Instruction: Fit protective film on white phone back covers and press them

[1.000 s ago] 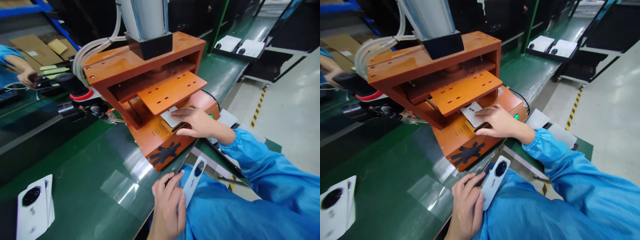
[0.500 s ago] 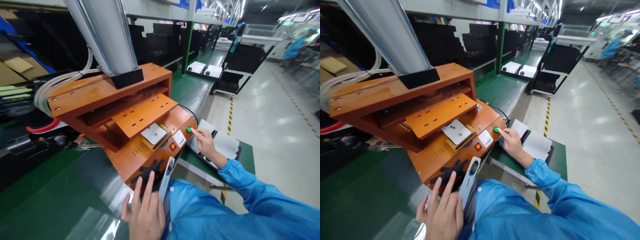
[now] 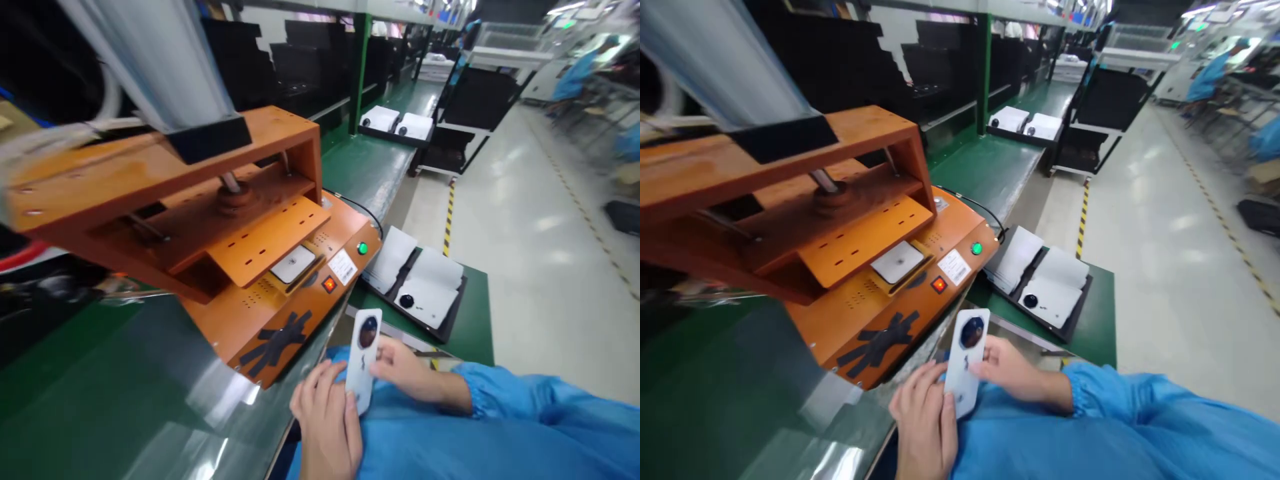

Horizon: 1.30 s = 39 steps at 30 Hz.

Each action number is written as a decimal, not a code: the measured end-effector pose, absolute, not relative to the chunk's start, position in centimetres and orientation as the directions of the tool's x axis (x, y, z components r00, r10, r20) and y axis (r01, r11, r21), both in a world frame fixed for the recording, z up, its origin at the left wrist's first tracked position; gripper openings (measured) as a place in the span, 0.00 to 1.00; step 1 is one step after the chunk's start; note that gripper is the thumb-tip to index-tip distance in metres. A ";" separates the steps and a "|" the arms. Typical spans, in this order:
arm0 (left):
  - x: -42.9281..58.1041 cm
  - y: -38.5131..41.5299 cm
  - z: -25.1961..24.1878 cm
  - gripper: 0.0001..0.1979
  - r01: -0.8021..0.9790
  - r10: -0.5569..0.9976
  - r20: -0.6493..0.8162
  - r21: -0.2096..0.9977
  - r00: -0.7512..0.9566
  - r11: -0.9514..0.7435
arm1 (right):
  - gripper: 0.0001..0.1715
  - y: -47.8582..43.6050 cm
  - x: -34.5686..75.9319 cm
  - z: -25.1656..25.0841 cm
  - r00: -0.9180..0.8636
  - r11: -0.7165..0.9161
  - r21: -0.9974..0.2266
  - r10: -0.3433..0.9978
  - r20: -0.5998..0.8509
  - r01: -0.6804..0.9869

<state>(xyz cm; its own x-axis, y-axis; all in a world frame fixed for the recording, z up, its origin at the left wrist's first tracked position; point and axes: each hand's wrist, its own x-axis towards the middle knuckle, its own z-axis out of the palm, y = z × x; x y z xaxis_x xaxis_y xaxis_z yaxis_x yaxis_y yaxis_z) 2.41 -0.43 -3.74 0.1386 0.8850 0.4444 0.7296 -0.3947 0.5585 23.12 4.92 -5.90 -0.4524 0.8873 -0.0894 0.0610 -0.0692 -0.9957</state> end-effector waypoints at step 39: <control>-13.9 -6.4 -4.2 0.12 0.794 0.717 0.372 0.429 -0.590 0.431 | 0.10 7.5 1.1 -2.0 -0.827 0.804 -0.589 0.274 0.491 -0.083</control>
<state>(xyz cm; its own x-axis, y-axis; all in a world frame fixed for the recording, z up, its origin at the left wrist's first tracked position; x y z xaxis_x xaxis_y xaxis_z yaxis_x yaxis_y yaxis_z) -13.93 -6.35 -4.24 -0.5896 0.7169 0.3721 0.7942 0.4307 0.4288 1.12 7.54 -1.97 -0.8269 0.2744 0.4909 -0.0829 0.8038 -0.5891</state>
